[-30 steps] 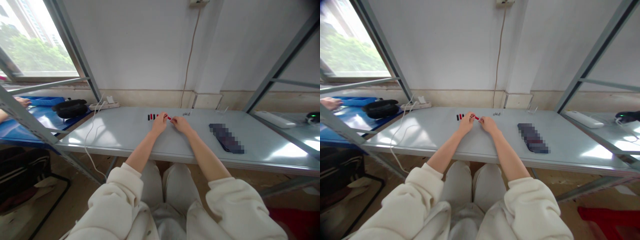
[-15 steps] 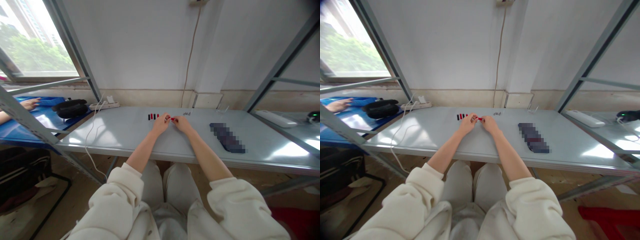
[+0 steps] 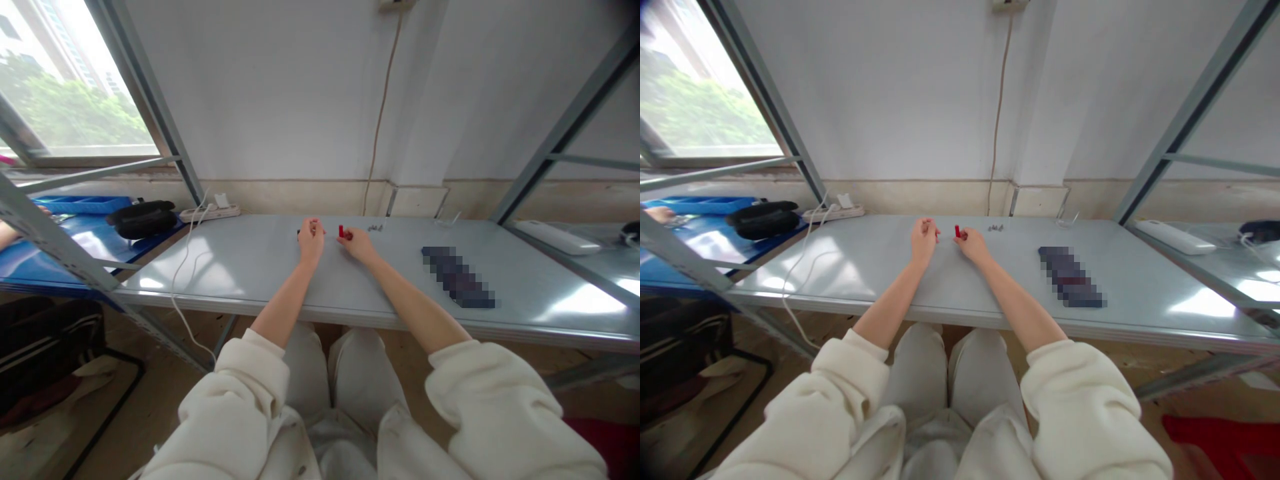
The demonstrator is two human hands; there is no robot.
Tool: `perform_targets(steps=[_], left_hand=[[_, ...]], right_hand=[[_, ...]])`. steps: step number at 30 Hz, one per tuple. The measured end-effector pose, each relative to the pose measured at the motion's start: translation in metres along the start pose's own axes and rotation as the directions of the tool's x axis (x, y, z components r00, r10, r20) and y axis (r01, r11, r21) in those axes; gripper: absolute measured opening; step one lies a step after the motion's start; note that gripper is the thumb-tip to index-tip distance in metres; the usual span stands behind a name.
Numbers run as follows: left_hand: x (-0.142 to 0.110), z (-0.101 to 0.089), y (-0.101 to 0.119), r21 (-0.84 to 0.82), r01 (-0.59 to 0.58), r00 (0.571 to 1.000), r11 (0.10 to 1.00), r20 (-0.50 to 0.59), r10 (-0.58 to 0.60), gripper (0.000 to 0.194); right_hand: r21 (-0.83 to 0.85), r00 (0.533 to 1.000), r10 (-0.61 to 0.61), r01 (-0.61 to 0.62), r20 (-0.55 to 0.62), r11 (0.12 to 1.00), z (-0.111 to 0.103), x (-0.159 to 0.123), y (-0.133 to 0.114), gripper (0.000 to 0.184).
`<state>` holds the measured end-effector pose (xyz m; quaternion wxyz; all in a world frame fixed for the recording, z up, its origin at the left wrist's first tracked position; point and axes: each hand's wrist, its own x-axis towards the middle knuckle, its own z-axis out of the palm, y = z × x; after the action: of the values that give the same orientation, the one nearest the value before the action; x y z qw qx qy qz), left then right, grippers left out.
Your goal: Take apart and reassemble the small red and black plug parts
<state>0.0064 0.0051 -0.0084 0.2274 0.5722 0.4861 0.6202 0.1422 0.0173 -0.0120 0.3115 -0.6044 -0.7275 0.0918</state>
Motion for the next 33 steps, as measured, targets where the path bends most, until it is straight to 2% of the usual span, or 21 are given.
perform_targets(steps=[4,9,16,19,22,24,26,29,31,33], left_hand=[[0.007,-0.001,-0.004,-0.202,0.15,0.985,0.968,-0.059,-0.165,0.012],[0.008,0.0,-0.003,-0.278,0.232,0.964,0.932,-0.063,-0.259,0.01],[0.007,0.001,-0.004,-0.25,0.247,0.962,0.936,-0.054,-0.269,0.007],[0.008,0.002,-0.004,-0.229,0.284,0.954,0.931,-0.031,-0.298,0.007],[0.006,0.002,-0.003,-0.143,0.304,0.953,0.942,0.051,-0.3,0.014],[0.003,0.003,-0.003,-0.003,0.237,0.966,0.971,0.109,-0.236,0.018],[-0.002,0.004,-0.002,0.198,0.08,0.981,0.977,0.157,-0.112,0.018],[-0.01,0.004,0.0,0.463,-0.159,0.963,0.872,0.265,0.035,0.019],[-0.014,0.003,0.001,0.547,-0.227,0.945,0.806,0.325,0.045,0.022],[-0.015,0.002,0.002,0.588,-0.244,0.94,0.772,0.339,0.039,0.023]], right_hand=[[-0.067,0.996,0.014,-0.008,0.091,0.998,0.008,0.009,-0.008,0.009],[-0.129,0.99,-0.011,0.029,0.143,0.991,0.02,0.018,-0.016,0.013],[-0.186,0.984,0.021,0.013,0.179,0.982,0.029,0.023,-0.023,0.019],[-0.222,0.977,0.047,0.0,0.207,0.975,0.021,0.019,-0.022,0.03],[-0.25,0.974,0.073,-0.018,0.215,0.968,0.006,0.01,-0.018,0.041],[-0.224,0.979,0.048,-0.002,0.198,0.975,-0.004,0.002,-0.012,0.037],[-0.171,0.993,0.022,-0.002,0.115,0.985,-0.01,-0.008,-0.006,0.027],[-0.147,1.0,0.005,-0.007,-0.013,0.989,-0.014,-0.02,0.0,0.021],[-0.161,0.999,-0.024,0.019,-0.03,0.987,-0.014,-0.026,0.001,0.021],[-0.172,0.999,-0.05,0.045,-0.022,0.984,-0.013,-0.028,0.0,0.021]])
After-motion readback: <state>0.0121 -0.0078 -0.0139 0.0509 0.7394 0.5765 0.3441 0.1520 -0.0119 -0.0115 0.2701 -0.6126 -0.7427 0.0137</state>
